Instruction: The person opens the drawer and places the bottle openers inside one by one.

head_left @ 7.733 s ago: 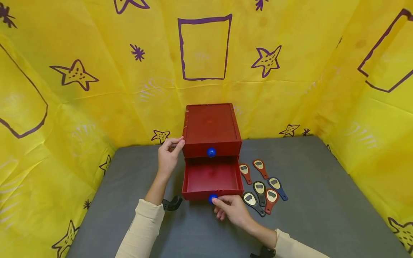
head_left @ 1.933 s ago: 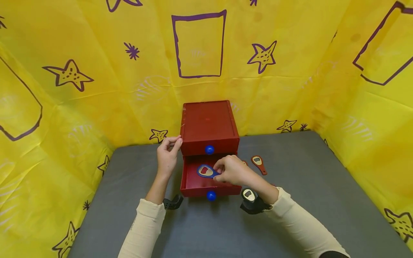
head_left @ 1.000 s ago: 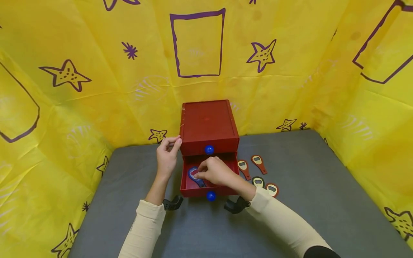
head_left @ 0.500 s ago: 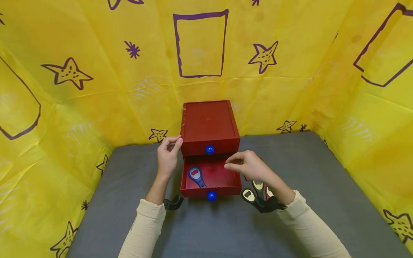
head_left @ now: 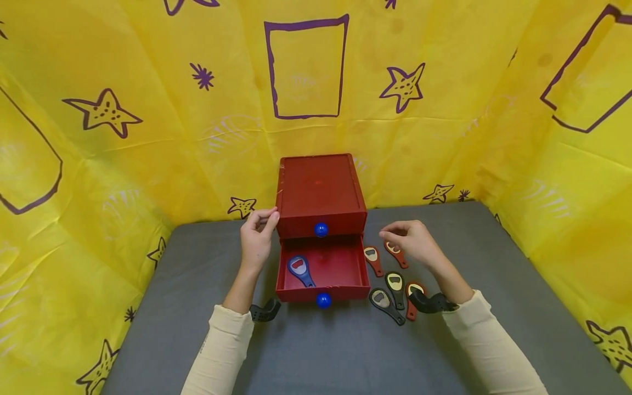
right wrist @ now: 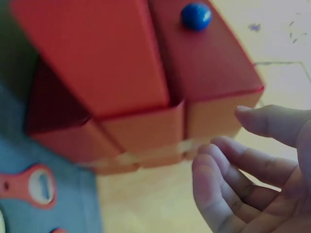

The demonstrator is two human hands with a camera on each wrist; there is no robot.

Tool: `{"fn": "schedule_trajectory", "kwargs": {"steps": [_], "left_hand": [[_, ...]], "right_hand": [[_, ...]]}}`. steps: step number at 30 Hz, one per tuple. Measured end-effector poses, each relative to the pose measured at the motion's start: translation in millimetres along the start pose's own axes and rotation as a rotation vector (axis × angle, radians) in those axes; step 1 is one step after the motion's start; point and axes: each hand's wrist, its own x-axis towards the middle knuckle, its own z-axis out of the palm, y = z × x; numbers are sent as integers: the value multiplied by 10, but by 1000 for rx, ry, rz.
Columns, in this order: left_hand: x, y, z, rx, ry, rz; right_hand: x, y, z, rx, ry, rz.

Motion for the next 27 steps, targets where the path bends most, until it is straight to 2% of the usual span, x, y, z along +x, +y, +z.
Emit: {"fn": "schedule_trajectory", "kwargs": {"steps": [14,23,27], "left_hand": [[-3,-4,-5,-19,-10,-7],[-4,-9,-4,-27,-6,6],[-1,-7,-7,-34,-4,-2]], "right_hand": [[224,487,71,9,97,85],[284,709,122,-32,120,122],[316,807,155,-99,126,132]]}}
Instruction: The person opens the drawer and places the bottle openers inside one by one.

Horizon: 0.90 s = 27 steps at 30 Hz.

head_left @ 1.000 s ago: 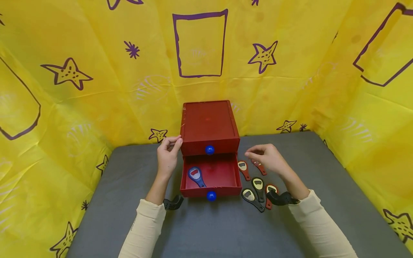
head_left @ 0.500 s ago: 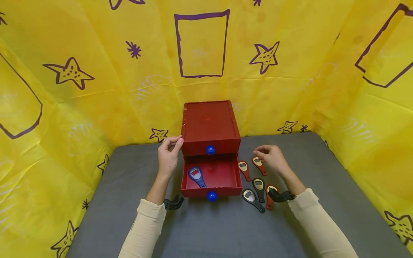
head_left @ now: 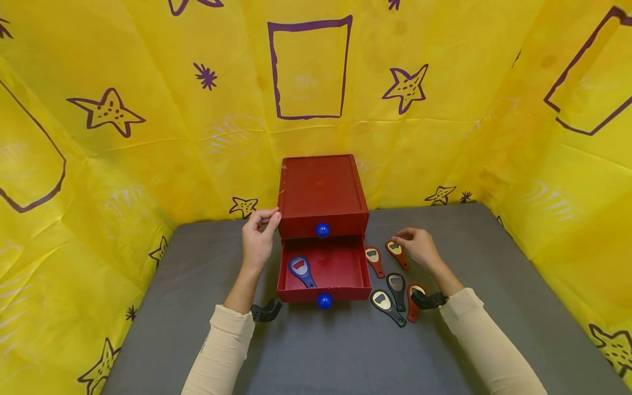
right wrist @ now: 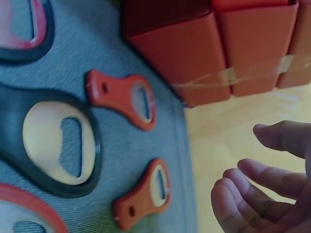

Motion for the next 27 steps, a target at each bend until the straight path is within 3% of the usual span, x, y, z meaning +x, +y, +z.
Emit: {"fn": "schedule_trajectory", "kwargs": {"steps": [13,18,27], "left_hand": [[4,-18,-2,-3,-12,-1],[-1,-9,-1,3,-11,1],[-4,-9,-6,8,-17,3]], "right_hand": [[-4,211,199,-319,-21,41],[-5,218,268,-374,-31,50],[6,205,353,-380,52,30]]}}
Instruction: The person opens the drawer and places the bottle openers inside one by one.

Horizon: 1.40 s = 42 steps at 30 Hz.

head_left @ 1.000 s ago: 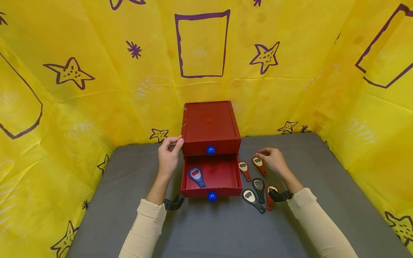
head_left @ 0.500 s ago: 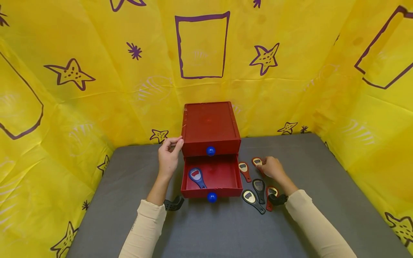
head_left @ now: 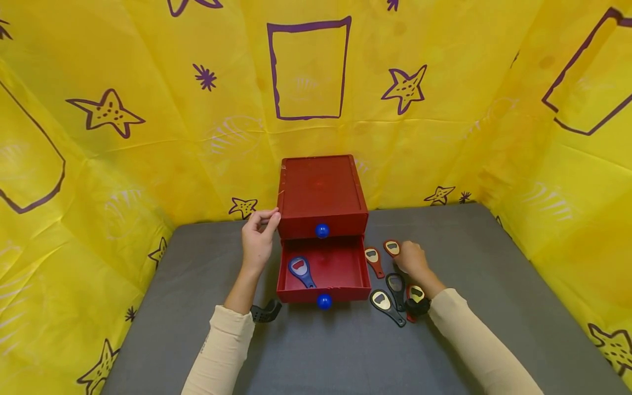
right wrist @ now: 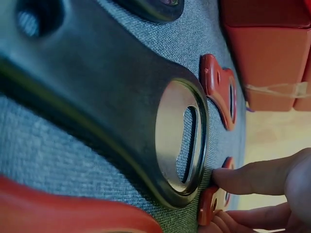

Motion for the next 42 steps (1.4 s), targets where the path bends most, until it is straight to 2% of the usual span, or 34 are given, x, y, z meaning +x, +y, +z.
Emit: {"fn": "schedule_trajectory", "kwargs": {"steps": [15,20,28,35,42], "left_hand": [[1,4,3,19,8,14],[-2,3,7,9,7,16],[77,-282,-13,3,30,13],[89,-313,-10,0,33,34],[99,-304,-22,-11,37,35]], "right_hand": [[21,48,0,72,5,80],[22,110,-43,124,-35,109],[-11,168,-114,234,-80,130],[-63,166,-222,285,-74,109],[-123,96,-362,389,-98,86]]}}
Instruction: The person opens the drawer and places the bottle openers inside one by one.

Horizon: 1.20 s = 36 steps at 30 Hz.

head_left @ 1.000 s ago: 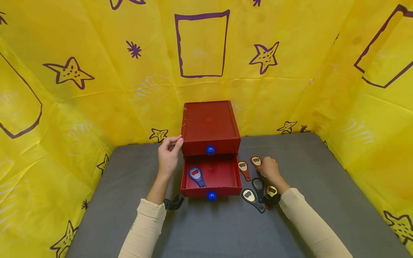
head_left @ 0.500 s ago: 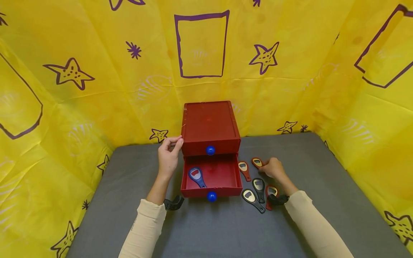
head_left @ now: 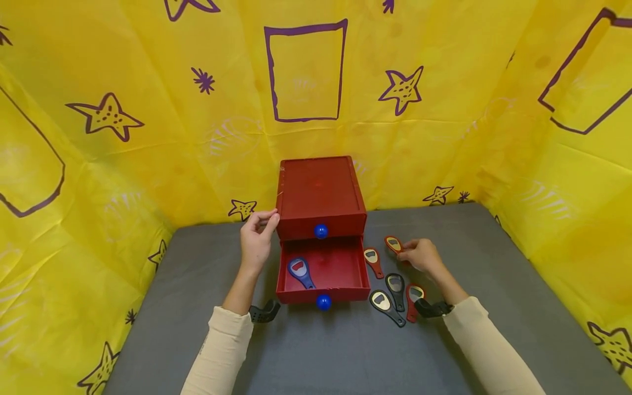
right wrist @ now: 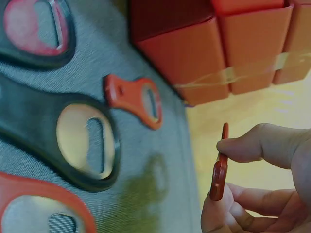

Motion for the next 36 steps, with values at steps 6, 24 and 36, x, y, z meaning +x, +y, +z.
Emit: {"fn": "schedule_trajectory", "kwargs": {"steps": [6,24,36], "left_hand": [[28,108,-24,19,-33,1],[79,57,-169,115,-216,54],[65,30,-168,102,-177,55]], "right_hand": [[-99,-126,-95,35,-33,-46],[-468,-611,-352,166,-140,-166],[-651,-949,-326,137,-235,-295]]}}
